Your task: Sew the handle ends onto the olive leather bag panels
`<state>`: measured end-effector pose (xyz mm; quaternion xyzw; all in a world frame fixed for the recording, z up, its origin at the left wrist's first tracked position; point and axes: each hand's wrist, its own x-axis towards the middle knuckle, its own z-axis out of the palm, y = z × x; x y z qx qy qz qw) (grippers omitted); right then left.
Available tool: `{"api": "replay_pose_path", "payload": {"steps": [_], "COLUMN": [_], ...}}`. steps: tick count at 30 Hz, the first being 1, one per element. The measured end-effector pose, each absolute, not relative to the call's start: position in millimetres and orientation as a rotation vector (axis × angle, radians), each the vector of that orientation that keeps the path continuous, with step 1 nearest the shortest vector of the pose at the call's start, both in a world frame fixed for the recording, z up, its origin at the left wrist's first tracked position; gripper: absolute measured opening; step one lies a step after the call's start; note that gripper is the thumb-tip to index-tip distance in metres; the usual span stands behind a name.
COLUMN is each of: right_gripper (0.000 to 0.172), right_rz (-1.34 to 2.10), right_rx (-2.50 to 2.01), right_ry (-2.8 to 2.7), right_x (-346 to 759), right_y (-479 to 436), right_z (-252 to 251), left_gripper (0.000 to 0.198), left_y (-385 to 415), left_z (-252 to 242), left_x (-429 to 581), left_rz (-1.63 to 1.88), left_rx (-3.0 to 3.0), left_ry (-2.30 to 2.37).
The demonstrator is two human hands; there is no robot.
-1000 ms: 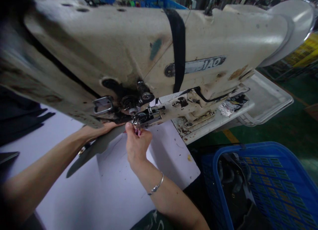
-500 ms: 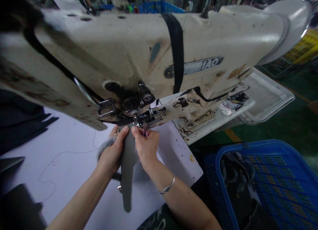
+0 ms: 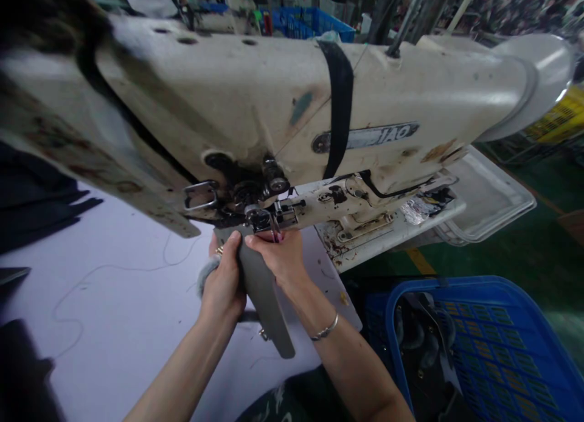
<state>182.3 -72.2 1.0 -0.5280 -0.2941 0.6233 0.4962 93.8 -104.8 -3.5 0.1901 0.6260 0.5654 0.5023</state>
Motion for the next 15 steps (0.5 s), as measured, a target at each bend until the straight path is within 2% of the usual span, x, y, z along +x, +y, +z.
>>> {"api": "replay_pose_path", "payload": {"steps": [5,8,13,15], "right_gripper": [0.013,0.013,0.022,0.022], "right_rz": [1.482,1.507,1.610,1.592], "right_rx": [-1.304,-1.291,-1.266,-1.274], "right_ry": [-0.770,-0.767,-0.703,-0.692], "right_x": [182,183,186,187], "right_y": [-71,-74,-86,-89], "right_z": [4,7,11,12], "left_gripper": [0.071,0.077,0.059,0.060], "left_y": [-93,-88,-118,-145], "left_z": [1,3,18,30], "left_x": [92,92,90,82], "left_rz": [1.416,1.443,1.185,1.095], "left_rx": [0.422,0.360,0.281,0.447], "left_ry": [1.458,1.448,1.353,1.326]}}
